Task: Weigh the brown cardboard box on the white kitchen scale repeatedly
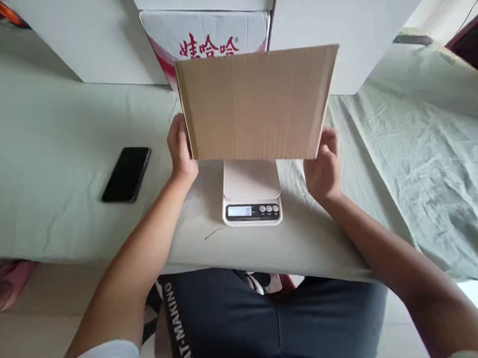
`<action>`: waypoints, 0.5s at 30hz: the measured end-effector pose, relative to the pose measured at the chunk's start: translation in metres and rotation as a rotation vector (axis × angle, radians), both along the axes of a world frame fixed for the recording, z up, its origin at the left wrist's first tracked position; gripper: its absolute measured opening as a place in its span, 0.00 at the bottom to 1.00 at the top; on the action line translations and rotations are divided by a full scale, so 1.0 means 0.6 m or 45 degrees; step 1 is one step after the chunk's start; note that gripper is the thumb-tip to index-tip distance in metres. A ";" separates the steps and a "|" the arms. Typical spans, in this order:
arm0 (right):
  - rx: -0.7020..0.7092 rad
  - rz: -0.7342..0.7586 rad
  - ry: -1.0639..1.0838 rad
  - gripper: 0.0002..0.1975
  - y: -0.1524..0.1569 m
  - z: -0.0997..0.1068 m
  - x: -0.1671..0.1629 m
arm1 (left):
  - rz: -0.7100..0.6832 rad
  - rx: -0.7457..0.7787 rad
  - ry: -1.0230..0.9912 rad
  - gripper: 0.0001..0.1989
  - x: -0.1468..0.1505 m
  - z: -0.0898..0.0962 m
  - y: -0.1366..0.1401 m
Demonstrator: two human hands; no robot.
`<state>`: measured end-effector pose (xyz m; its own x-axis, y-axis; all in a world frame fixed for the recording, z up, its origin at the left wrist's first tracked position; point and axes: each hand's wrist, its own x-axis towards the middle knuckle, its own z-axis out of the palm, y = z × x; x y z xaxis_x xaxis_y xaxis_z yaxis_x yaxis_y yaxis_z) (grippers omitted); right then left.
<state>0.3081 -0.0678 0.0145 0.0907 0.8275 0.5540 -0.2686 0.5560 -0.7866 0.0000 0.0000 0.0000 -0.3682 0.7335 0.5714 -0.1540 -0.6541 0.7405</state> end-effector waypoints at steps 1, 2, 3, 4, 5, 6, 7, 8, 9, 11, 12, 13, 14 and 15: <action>-0.001 -0.028 -0.023 0.15 0.003 0.002 0.001 | -0.008 0.013 0.018 0.33 0.000 0.000 0.001; -0.002 -0.055 -0.041 0.18 0.005 0.004 0.001 | -0.011 0.025 0.032 0.34 -0.001 0.001 0.001; -0.003 -0.081 -0.055 0.20 0.007 0.007 0.002 | -0.011 0.036 0.043 0.34 -0.001 0.002 0.001; -0.003 -0.105 -0.064 0.21 0.007 0.009 0.002 | -0.007 0.047 0.050 0.34 -0.001 0.004 0.000; -0.003 -0.130 -0.072 0.22 0.005 0.013 0.002 | -0.003 0.056 0.060 0.34 -0.001 0.007 -0.002; -0.002 -0.154 -0.071 0.21 0.003 0.016 0.002 | 0.011 0.064 0.059 0.34 -0.001 0.011 -0.005; -0.004 -0.172 -0.065 0.20 -0.002 0.020 0.001 | 0.029 0.070 0.052 0.34 -0.001 0.016 -0.008; -0.007 -0.184 -0.052 0.19 -0.007 0.023 0.000 | 0.053 0.078 0.039 0.34 -0.001 0.021 -0.012; -0.008 -0.195 -0.036 0.18 -0.013 0.027 -0.002 | 0.079 0.084 0.027 0.35 0.000 0.026 -0.016; -0.004 -0.231 -0.005 0.17 -0.025 0.030 -0.008 | 0.131 0.082 0.012 0.36 0.000 0.034 -0.023; -0.002 -0.260 0.001 0.17 -0.030 0.030 -0.011 | 0.147 0.083 0.016 0.37 0.001 0.037 -0.027; 0.002 -0.297 0.001 0.17 -0.033 0.029 -0.014 | 0.158 0.090 0.025 0.37 0.002 0.038 -0.031; 0.002 -0.334 0.000 0.19 -0.035 0.026 -0.016 | 0.168 0.102 0.040 0.38 0.002 0.038 -0.035; -0.001 -0.367 0.000 0.20 -0.036 0.023 -0.017 | 0.182 0.117 0.060 0.39 0.003 0.037 -0.039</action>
<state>0.2978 -0.0895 0.0283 0.3225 0.7677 0.5537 -0.0995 0.6092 -0.7868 0.0018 -0.0234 0.0223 -0.4366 0.6194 0.6524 -0.0211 -0.7321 0.6809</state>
